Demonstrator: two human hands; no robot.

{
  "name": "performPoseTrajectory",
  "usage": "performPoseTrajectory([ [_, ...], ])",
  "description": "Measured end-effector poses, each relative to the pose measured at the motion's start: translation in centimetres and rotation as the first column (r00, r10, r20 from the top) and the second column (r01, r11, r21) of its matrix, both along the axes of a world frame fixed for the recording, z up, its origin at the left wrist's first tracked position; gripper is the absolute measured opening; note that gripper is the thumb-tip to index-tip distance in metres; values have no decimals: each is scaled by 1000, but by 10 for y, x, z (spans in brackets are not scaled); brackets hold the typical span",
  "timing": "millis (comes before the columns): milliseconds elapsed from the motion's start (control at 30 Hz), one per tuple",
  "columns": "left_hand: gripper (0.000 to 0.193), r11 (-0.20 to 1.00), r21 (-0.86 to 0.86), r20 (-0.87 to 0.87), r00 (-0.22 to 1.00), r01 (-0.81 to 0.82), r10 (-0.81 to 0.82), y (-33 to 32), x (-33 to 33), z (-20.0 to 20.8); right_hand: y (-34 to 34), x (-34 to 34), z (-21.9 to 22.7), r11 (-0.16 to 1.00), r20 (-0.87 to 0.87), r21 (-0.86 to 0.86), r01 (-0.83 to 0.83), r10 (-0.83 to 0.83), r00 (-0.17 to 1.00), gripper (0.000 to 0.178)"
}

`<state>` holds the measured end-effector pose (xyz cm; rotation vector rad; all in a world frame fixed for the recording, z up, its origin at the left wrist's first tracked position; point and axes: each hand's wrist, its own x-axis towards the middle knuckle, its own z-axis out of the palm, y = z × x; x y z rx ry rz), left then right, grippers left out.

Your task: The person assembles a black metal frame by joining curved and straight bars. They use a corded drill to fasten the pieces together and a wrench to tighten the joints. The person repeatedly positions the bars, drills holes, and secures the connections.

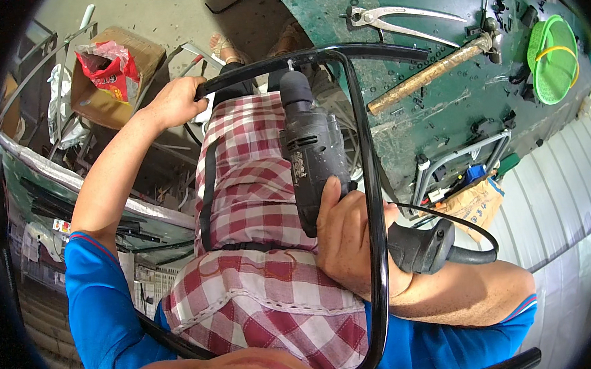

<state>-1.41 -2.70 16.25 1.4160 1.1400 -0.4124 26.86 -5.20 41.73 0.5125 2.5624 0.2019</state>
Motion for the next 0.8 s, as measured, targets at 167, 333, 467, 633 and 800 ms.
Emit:
performPoseTrajectory([
  [167, 22, 1000, 15, 19, 1000, 12, -12, 0, -1, -1, 3, -5, 3, 999, 23, -25, 20, -20, 1000, 21],
  [333, 22, 1000, 0, 12, 1000, 2, -2, 0, -1, -1, 2, -4, 5, 999, 29, -49, 23, -22, 999, 23],
  [467, 22, 1000, -8, 15, 1000, -2, 2, -1, -1, -3, 3, -4, 6, 996, 25, -70, 55, -53, 998, 23],
  [633, 21, 999, -43, 0, 1000, -7, 7, 4, 1, 3, 3, -5, 6, 997, 35, -58, 50, -48, 998, 23],
  [800, 21, 999, -49, -9, 1000, -9, 8, 7, 3, 4, 3, -5, 7, 996, 40, -64, 60, -57, 998, 24],
])
